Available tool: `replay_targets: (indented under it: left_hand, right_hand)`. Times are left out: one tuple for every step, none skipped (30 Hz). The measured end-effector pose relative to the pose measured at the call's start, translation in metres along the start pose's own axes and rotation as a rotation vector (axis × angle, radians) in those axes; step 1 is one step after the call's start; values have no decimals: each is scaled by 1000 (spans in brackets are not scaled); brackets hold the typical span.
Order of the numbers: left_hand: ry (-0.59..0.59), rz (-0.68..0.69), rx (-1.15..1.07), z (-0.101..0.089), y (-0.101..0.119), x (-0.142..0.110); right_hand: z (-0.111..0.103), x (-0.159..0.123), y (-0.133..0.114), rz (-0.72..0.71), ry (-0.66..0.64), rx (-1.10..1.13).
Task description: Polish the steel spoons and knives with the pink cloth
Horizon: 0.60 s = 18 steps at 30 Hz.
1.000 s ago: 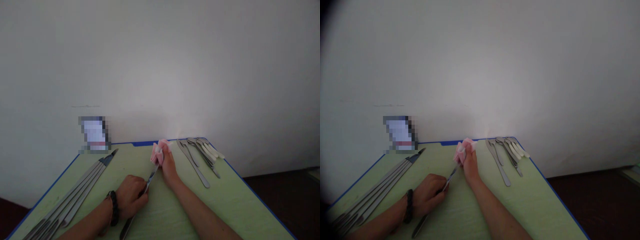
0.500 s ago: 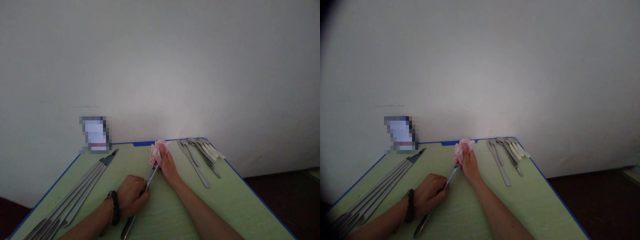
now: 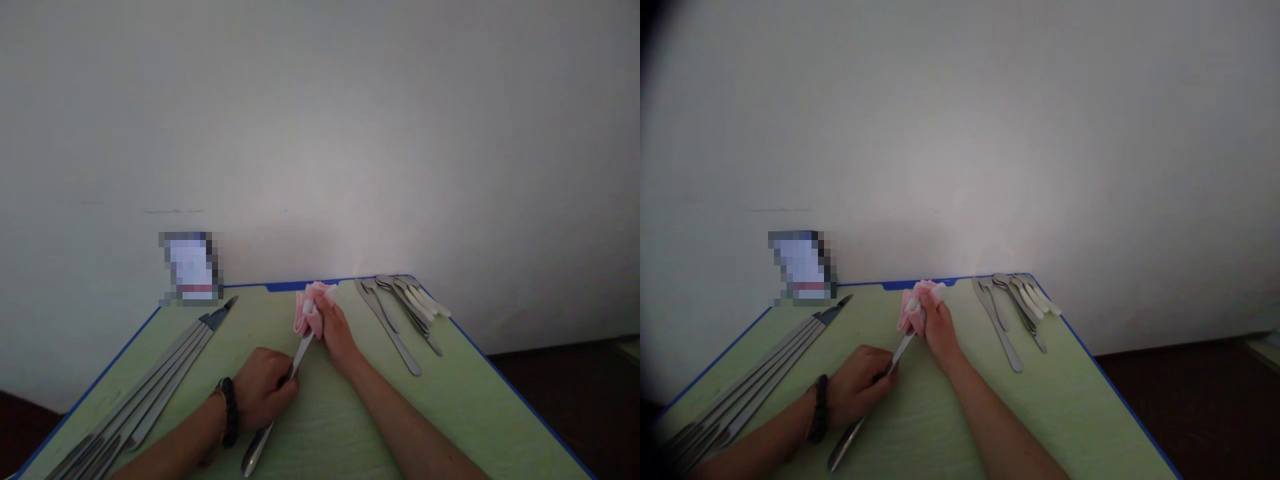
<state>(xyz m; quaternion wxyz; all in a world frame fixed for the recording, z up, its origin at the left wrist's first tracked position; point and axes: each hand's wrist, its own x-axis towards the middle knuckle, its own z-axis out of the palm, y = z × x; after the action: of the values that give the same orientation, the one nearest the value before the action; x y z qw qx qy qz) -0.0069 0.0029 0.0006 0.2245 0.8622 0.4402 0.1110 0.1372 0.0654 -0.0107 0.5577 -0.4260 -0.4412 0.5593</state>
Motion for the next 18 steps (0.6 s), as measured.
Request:
replay_targets:
  left_hand:
    - [3, 11, -4, 0, 0, 0]
    - [6, 24, -7, 0, -1, 0]
    - [7, 37, -8, 0, -1, -1]
    - [3, 48, -11, 0, -1, -1]
    - [-3, 55, -16, -1, -2, 0]
    - [-5, 56, -23, -1, -2, 0]
    - [-5, 49, -32, -1, -2, 0]
    - [-8, 37, -44, -2, -2, 1]
    - [-12, 21, -55, -2, -2, 1]
    - [-16, 4, -64, -2, -2, 1]
    - [-17, -12, -71, -2, -2, 1]
    - [-18, -24, -75, -3, -2, 1]
    - [-17, -34, -77, -3, -2, 1]
    - [-12, -41, -80, -3, -2, 0]
    - [-10, -46, -85, -3, -2, 0]
    - [-10, -50, -92, -3, -2, 0]
    - [-9, -54, -99, -3, -1, 0]
    - [-11, -58, -105, -3, -1, 0]
  right_hand:
    - [0, 1, 1, 12, 41, 52]
    - [-1, 3, 2, 31, 77, 104]
    - [-1, 4, 3, 55, 102, 147]
    - [-1, 4, 3, 84, 111, 175]
    - [-2, 4, 3, 113, 102, 181]
    - [-1, 3, 2, 131, 83, 165]
    - [-1, 2, 1, 131, 57, 131]
    - [-1, 1, 0, 112, 32, 87]
    - [0, -1, -2, 85, 7, 39]
    - [0, -2, -4, 54, -17, -7]
    - [1, -3, -6, 28, -39, -45]
    - [1, -4, -8, 11, -61, -73]
    - [1, -5, -10, 5, -84, -92]
    - [1, -6, -11, 2, -107, -104]
    - [0, -6, -12, -2, -128, -111]
    - [0, -6, -13, -8, -143, -114]
    - [0, -6, -13, -14, -159, -117]
    - [-1, -6, -13, -19, -177, -123]
